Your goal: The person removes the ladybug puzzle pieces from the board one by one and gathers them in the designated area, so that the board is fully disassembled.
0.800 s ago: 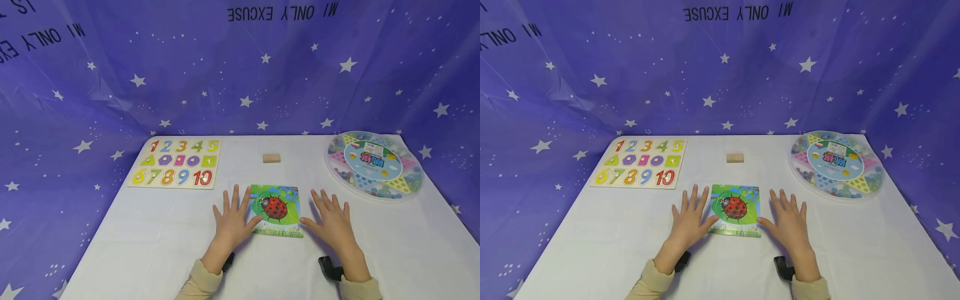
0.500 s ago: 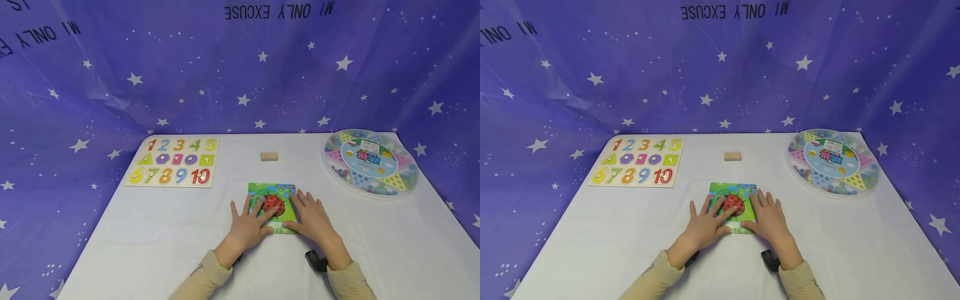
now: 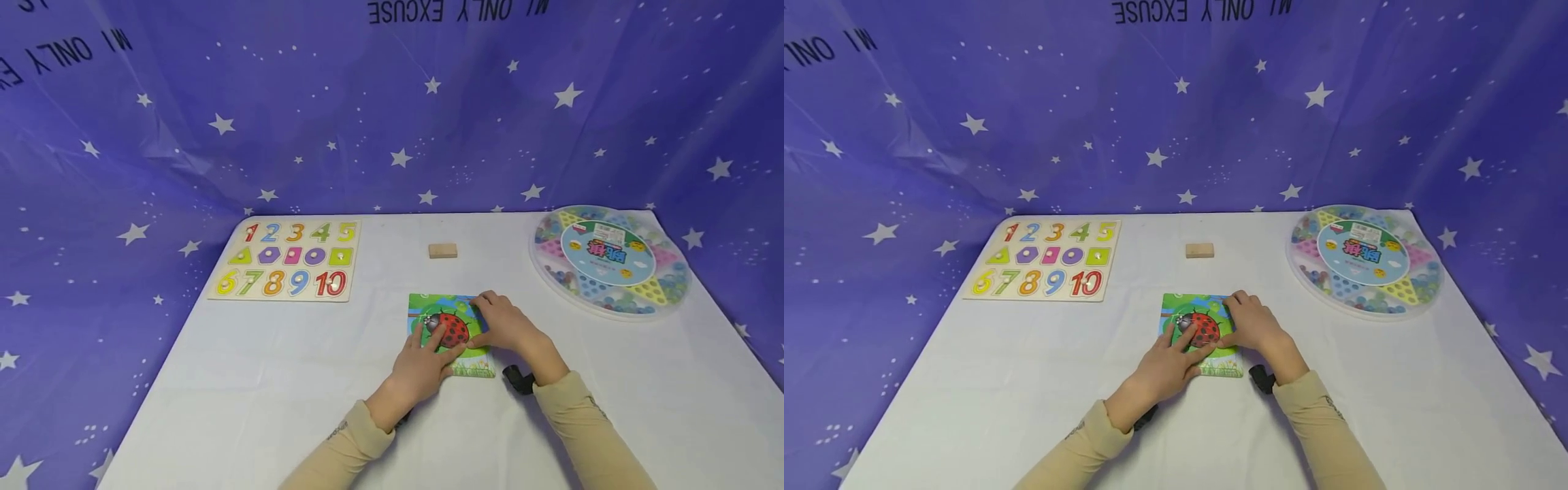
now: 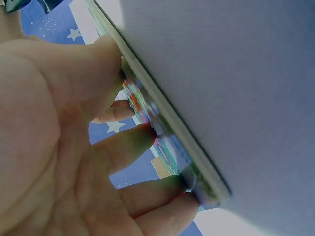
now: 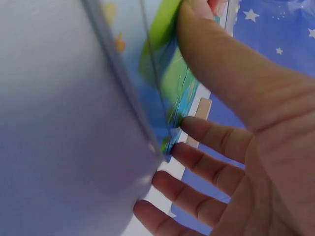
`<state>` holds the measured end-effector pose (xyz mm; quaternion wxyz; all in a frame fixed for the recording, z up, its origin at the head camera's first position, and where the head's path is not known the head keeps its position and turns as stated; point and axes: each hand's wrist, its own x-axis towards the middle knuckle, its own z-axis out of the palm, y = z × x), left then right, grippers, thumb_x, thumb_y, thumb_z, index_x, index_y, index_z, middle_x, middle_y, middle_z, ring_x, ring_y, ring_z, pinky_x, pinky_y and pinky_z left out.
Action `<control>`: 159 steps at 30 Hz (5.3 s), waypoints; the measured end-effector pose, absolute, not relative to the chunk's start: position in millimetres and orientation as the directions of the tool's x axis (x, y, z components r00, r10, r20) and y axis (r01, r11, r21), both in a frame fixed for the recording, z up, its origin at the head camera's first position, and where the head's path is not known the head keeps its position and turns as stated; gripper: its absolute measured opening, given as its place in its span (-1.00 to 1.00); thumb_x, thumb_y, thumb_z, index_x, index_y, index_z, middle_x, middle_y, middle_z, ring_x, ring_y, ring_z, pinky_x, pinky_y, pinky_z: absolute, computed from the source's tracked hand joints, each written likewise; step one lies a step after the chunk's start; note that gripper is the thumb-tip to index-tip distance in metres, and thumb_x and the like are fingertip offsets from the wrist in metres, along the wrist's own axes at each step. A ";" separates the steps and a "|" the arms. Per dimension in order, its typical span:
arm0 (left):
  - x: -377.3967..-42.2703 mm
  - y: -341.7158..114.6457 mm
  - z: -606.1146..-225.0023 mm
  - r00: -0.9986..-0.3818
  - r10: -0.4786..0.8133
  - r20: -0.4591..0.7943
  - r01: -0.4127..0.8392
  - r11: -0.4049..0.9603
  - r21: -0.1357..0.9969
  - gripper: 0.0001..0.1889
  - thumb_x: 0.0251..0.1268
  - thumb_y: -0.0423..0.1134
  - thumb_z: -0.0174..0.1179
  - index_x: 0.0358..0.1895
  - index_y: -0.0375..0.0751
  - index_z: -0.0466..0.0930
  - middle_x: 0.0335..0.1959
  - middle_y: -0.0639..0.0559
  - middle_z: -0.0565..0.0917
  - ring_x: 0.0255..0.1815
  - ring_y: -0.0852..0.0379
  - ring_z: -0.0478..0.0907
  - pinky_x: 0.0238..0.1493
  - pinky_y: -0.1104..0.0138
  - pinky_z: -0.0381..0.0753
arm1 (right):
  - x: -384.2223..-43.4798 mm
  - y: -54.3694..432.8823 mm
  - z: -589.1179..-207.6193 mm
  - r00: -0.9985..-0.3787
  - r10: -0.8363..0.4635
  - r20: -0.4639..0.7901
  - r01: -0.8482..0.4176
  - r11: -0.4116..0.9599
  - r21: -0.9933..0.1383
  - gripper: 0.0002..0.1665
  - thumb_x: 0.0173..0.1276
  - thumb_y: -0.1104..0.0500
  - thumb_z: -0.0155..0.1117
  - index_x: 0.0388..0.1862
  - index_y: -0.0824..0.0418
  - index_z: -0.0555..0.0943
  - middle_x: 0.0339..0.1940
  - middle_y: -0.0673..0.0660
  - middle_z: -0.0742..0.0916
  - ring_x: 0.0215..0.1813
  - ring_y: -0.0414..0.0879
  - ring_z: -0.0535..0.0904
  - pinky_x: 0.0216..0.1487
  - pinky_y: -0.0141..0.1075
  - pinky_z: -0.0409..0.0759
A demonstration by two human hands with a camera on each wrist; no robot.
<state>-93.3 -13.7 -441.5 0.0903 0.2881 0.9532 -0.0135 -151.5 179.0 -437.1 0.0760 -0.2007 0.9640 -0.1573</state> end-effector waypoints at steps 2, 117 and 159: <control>-93.5 -12.8 -441.4 -0.815 0.550 -0.180 0.555 0.831 0.024 -0.52 0.34 0.10 -0.12 0.33 0.40 0.15 0.38 -0.04 0.14 0.30 -0.33 0.06 0.17 0.06 0.27 | -152.7 179.1 -436.7 -0.909 -0.406 -0.091 -0.358 0.874 -0.329 -0.04 -0.13 -0.10 0.50 0.16 0.39 0.36 0.11 0.33 0.41 0.11 0.29 0.31 0.03 0.11 0.34; -113.0 7.2 -426.4 -0.854 0.426 -0.298 0.442 0.897 0.017 -0.18 -0.15 0.22 0.26 0.32 0.24 0.25 0.36 -0.06 0.17 0.20 -0.20 0.25 -0.17 0.23 0.54 | -158.1 192.6 -456.4 -0.959 -0.283 -0.004 -0.187 0.645 -0.741 -0.24 0.01 0.23 0.43 0.21 0.32 0.38 -0.39 0.07 0.57 -0.27 0.00 0.39 -0.08 -0.08 0.30; -106.4 -4.4 -433.4 -0.865 0.453 -0.214 0.436 0.891 0.124 -0.28 -0.03 0.19 0.15 0.32 0.20 0.26 0.37 -0.04 0.14 0.29 -0.20 0.15 -0.25 0.20 0.58 | -106.1 351.4 -448.0 -0.973 -0.118 -0.197 0.092 0.587 -0.804 -0.31 0.32 0.14 0.14 0.29 0.43 0.15 -0.52 0.13 0.63 -0.56 -0.17 0.39 -0.53 -0.34 0.38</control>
